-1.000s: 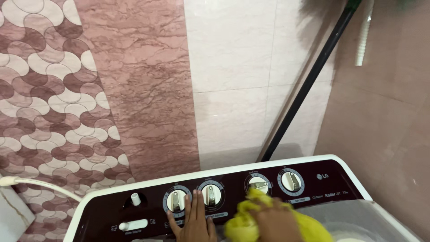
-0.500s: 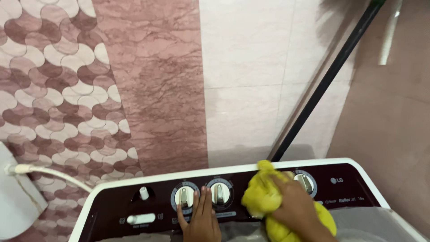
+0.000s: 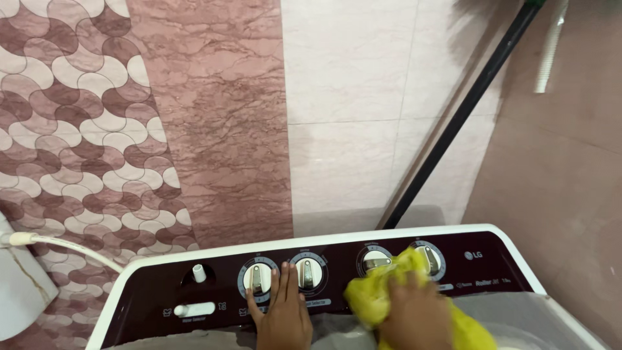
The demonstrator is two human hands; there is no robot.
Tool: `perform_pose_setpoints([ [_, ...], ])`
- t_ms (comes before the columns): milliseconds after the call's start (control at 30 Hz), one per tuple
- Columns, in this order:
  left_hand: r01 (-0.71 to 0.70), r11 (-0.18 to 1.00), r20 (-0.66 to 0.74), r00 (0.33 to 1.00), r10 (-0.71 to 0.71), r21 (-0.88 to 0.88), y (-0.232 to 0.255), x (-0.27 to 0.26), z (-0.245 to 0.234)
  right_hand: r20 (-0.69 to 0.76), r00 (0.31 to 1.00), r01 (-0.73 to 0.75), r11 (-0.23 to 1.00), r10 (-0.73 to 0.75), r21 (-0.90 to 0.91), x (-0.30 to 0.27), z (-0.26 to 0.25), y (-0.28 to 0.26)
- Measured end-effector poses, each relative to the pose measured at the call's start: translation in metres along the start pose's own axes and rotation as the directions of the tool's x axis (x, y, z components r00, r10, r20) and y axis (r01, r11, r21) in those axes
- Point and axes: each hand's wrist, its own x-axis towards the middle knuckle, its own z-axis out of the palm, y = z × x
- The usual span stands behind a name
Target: The person wipes the lower section of a wall with a yellow cloth, then moves to a washing machine. They proceed to wipe the top surface and control panel of the washing machine repeatedly with the same yellow cloth.
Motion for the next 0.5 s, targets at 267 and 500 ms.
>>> perform_pose_setpoints([
  [267, -0.01, 0.998, 0.087, 0.996, 0.004, 0.064, 0.0, -0.004, -0.008, 0.004, 1.0, 0.006, 0.997, -0.006, 0.079, -0.006, -0.011, 0.038],
  [500, -0.041, 0.999, -0.012, 0.999, 0.041, 0.006, 0.001, -0.008, -0.01, -0.491, 0.871, 0.144, 0.968, -0.025, 0.205, 0.06, -0.023, 0.04],
])
